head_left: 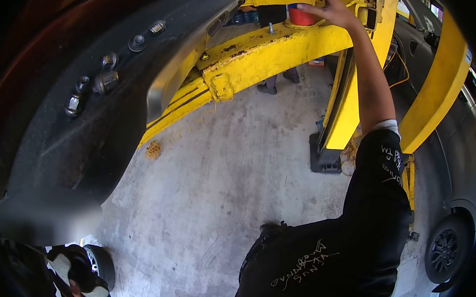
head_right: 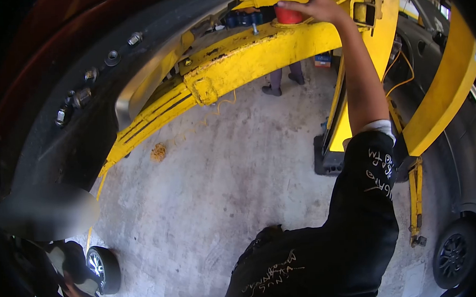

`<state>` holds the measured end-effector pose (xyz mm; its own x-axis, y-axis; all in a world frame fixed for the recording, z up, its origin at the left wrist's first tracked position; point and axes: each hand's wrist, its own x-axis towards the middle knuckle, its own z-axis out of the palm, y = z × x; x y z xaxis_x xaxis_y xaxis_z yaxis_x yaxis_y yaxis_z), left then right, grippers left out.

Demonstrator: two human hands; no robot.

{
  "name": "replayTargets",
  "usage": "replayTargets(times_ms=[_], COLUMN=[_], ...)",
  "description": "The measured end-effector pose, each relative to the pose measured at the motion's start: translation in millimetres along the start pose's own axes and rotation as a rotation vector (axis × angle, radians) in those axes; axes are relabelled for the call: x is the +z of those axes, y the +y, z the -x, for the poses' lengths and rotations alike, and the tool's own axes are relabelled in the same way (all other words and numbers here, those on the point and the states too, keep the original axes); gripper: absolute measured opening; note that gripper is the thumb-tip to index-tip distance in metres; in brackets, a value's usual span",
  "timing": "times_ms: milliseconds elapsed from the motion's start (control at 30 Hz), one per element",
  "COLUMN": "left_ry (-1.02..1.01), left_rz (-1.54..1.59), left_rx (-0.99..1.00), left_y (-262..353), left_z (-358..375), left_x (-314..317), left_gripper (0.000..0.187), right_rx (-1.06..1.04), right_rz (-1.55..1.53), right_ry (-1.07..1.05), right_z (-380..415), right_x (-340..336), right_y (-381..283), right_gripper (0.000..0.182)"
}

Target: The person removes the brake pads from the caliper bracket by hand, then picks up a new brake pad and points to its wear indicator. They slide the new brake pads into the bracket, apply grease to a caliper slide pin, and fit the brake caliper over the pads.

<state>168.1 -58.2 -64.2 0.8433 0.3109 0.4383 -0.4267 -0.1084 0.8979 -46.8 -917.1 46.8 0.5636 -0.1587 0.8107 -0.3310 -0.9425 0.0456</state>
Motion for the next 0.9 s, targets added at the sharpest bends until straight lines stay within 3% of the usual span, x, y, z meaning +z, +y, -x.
replayTargets(times_ms=[67,100,133,167,200,267,300,367,400,467,567,667,733,900], left_ry=[0.042,0.045,0.050,0.058,0.069,0.010,-0.039,-0.113,-0.124,-0.100,-0.157,-0.210,-0.202,-0.172], left_rz=[-0.041,-0.031,-0.034,-0.040,-0.041,0.017,0.081,0.170,0.186,0.173,0.291,0.282,0.291,0.284], left_rx=[-0.026,-0.022,-0.015,-0.010,-0.012,0.021,-0.047,-0.010,-0.015,0.028,0.098,0.095,0.086,0.086], left_y=[-6.0,-5.2,-1.9,1.1,1.4,5.4,21.2,38.1,36.1,45.2,54.2,59.6,55.4,59.9], left_z=[-5.1,-3.8,-1.2,1.0,2.0,12.6,27.7,41.2,35.5,35.7,36.0,38.5,37.4,42.3], left_x=[-5.6,-3.5,-0.7,1.6,5.1,9.3,21.0,42.6,36.4,40.9,46.8,46.9,45.4,50.8], left_gripper=[0.087,0.087,0.089,0.090,0.090,0.089,0.079,0.057,0.080,0.089,0.087,0.078,0.087,0.098], right_rx=[0.364,0.257,0.250,0.141,0.029,0.049,-0.105,-0.174,-0.298,-0.441,-0.450,-0.537,-0.576,-0.669], right_rz=[-0.525,-0.759,-0.757,-0.765,-0.776,-1.011,-0.992,-1.253,-1.397,-1.230,-1.345,-1.214,-1.145,-1.041], right_ry=[0.087,0.200,0.206,0.303,0.394,0.563,0.531,0.652,0.533,0.298,0.124,0.170,0.160,0.252], right_z=[9.0,16.3,18.6,30.1,43.1,73.7,93.0,126.0,136.0,139.0,139.1,126.2,117.5,99.2], right_x=[-23.6,-10.0,-16.2,-19.5,-23.4,-31.2,-25.3,4.8,20.1,33.9,47.6,64.9,70.7,83.2], right_y=[-25.0,-8.2,-20.6,-37.4,-65.6,-156.6,-180.8,-265.4,-302.9,-385.7,-504.6,-580.3,-613.5,-639.2], right_gripper=[0.088,0.092,0.092,0.077,0.062,0.067,0.069,0.066,0.063,0.043,0.044,0.056,0.068,0.071])
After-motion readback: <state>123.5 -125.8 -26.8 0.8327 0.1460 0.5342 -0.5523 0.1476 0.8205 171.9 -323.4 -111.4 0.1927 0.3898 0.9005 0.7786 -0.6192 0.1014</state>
